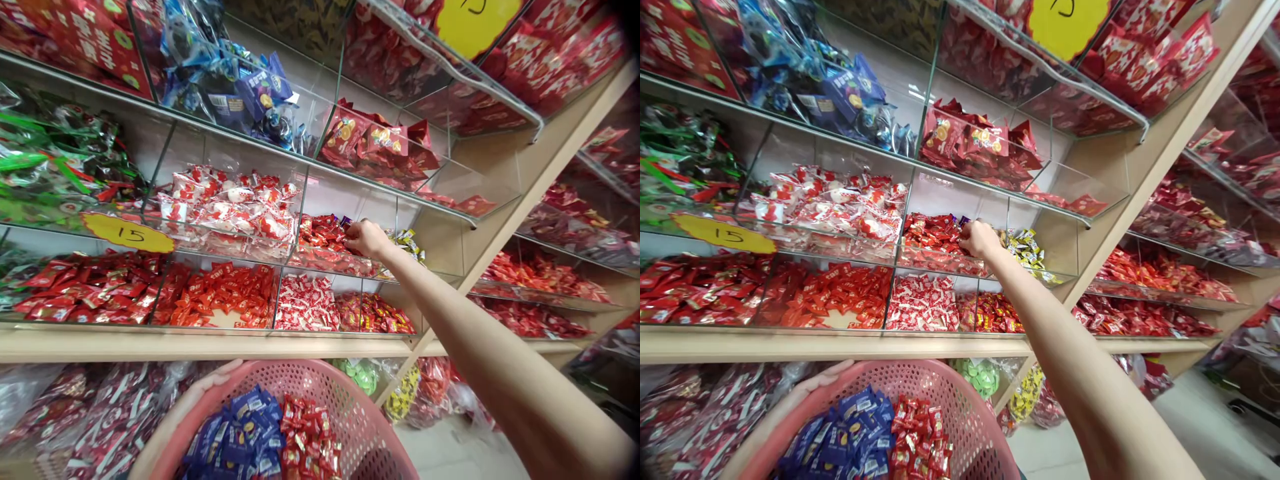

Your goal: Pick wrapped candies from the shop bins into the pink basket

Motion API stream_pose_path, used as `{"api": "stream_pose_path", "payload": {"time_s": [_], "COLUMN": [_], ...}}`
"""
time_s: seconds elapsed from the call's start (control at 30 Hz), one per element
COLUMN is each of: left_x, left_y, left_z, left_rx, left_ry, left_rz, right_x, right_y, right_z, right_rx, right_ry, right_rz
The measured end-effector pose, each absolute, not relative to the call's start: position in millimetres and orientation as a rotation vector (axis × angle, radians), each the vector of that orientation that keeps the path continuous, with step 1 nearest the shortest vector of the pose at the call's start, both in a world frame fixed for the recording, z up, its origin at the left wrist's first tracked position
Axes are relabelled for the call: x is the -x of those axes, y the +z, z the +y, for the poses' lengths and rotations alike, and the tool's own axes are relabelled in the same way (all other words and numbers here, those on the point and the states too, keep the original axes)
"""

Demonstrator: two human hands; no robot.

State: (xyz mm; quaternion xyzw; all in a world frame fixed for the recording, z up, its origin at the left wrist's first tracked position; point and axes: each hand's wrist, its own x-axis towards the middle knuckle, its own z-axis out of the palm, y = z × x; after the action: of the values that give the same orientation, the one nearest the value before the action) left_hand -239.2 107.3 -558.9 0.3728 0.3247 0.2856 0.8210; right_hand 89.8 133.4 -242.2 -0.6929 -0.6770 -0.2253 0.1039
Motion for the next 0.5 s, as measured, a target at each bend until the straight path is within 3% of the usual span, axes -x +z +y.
{"api": "stream_pose_path", "payload": {"time_s": [0.33,0.5], "left_x": [239,236], "left_y": [-560,-551], "left_z": [105,97], "left_rx": [-0.758,-0.725], "left_ry": [0.668,0.674], "left_rz": [0.717,0.715], "right_x": [-76,-66], "right_y": [-217,-258], "right_z": [71,-3], "right_rx": [2.051,1.719], "right_ry": [-0.752,-0.69], "right_rz": [-1.747,-1.817]}}
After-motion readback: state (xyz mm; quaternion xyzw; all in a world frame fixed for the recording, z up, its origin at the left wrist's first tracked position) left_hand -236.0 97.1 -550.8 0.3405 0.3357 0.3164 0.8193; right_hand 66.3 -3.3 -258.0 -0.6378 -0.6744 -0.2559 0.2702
